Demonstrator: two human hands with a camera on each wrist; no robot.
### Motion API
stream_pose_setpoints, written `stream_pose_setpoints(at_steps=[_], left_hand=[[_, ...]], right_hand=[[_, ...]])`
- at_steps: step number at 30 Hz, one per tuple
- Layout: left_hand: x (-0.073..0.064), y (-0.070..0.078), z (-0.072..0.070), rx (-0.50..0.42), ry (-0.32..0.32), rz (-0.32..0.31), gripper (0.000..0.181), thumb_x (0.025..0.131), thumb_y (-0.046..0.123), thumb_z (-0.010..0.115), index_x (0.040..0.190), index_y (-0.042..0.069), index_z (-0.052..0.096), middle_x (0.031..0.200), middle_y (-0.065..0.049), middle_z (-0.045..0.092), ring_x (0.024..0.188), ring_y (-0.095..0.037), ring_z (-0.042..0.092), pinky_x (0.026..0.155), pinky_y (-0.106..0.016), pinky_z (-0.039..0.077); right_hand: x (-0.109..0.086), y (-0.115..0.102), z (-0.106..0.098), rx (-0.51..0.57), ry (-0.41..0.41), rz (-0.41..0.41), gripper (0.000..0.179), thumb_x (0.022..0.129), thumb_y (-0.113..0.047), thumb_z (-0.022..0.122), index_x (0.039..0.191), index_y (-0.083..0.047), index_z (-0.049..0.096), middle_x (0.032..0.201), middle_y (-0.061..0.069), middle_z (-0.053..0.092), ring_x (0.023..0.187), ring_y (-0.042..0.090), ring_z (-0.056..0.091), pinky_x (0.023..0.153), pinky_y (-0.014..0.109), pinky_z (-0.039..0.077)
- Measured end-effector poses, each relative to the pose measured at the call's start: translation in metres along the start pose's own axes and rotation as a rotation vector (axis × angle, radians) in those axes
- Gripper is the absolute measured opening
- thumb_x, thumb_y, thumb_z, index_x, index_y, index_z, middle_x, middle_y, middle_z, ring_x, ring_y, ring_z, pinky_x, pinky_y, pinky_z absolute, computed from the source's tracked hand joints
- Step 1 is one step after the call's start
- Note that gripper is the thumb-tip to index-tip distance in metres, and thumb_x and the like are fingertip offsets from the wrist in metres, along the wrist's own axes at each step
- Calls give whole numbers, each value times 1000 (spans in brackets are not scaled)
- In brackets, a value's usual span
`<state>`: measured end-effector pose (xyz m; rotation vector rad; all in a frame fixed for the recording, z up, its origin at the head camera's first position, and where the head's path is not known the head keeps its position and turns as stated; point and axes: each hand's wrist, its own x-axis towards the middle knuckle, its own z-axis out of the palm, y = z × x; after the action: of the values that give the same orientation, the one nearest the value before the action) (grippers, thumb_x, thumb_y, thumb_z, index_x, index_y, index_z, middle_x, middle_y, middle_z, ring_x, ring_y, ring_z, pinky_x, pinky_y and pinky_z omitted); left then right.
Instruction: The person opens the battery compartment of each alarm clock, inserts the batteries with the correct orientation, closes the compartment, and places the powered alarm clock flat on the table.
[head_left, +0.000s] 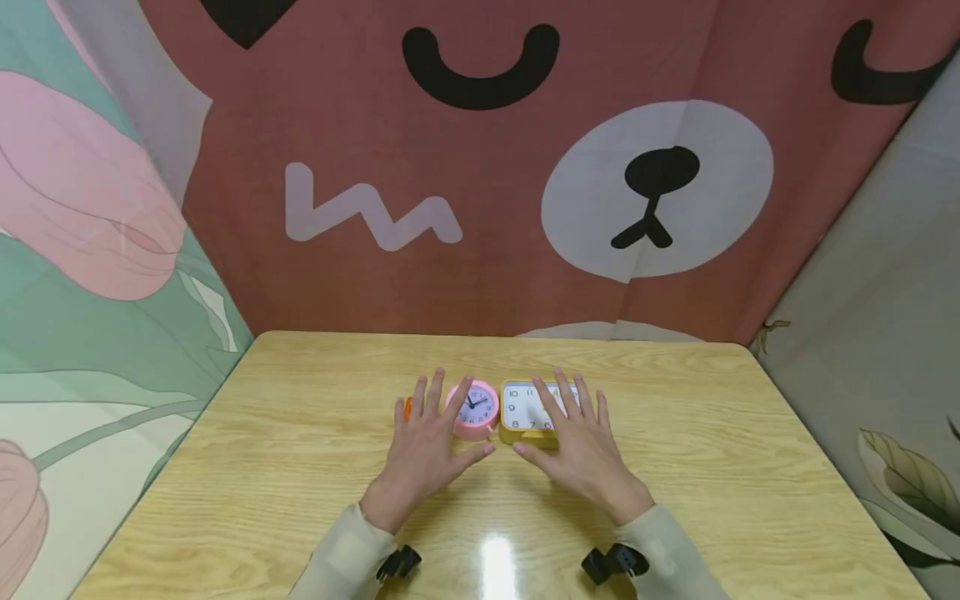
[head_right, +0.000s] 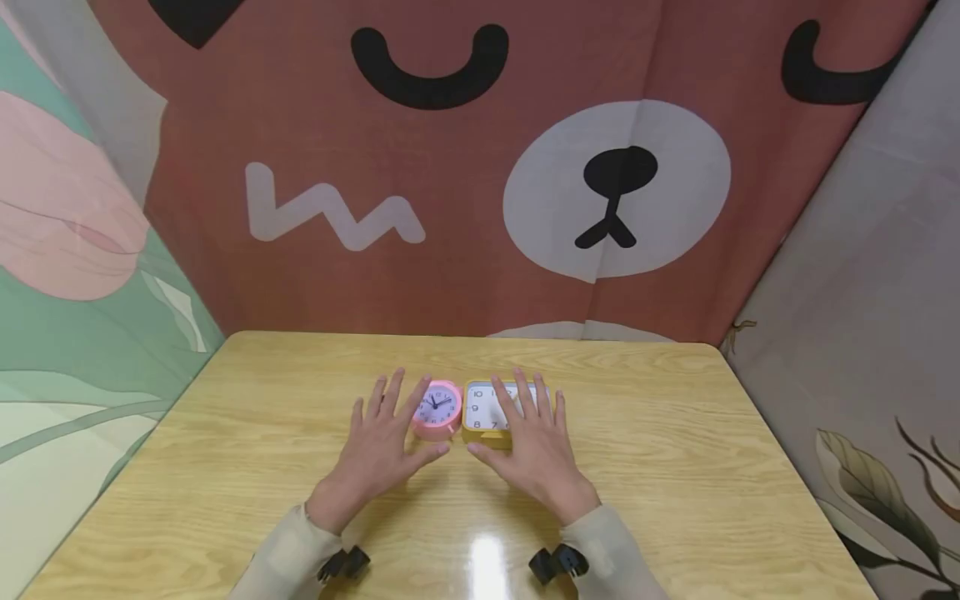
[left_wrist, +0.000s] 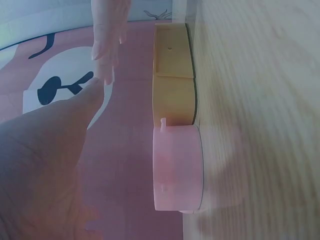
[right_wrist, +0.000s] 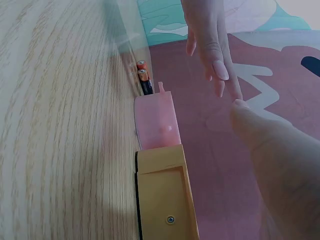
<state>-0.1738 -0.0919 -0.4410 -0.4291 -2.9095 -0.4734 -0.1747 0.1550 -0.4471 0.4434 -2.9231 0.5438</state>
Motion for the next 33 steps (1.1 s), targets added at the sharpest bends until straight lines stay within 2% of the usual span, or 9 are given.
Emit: stream_pose_setpoints(at_steps=[6, 15, 25, 33], left_hand=[[1, 1, 1, 14, 56, 29, 98, 83, 73, 66, 161, 31, 25, 167, -18, 23, 151, -46, 26, 115, -69, 27], [3, 3, 2, 38, 154, 86, 92, 81, 64, 74, 155, 22, 40, 157, -23, 39, 142, -47, 40, 109, -64, 38], [3, 9, 4, 20, 173, 98, 81, 82, 58, 77, 145, 14, 52, 149, -24, 49, 136, -43, 48, 105, -61, 45], [4, 12, 7, 8, 197, 124, 69, 85, 53, 76, 136, 10, 59, 141, -20, 56, 127, -36, 55, 101, -53, 51]], right_hand=[[1, 0, -2, 3, 8, -14, 96, 88, -69, 61, 163, -29, 17, 172, 11, 9, 158, 41, 2, 120, 71, 3], [2, 0, -6, 3, 16, -34, 94, 87, -69, 61, 162, -25, 26, 170, 14, 16, 157, 41, 9, 121, 70, 7], [0, 2, -8, 4, 15, -36, 91, 87, -66, 65, 159, -22, 34, 168, 16, 22, 156, 40, 14, 121, 69, 10], [3, 1, -11, 11, 34, -46, 85, 87, -65, 66, 156, -20, 42, 165, 16, 28, 154, 40, 21, 120, 67, 19]])
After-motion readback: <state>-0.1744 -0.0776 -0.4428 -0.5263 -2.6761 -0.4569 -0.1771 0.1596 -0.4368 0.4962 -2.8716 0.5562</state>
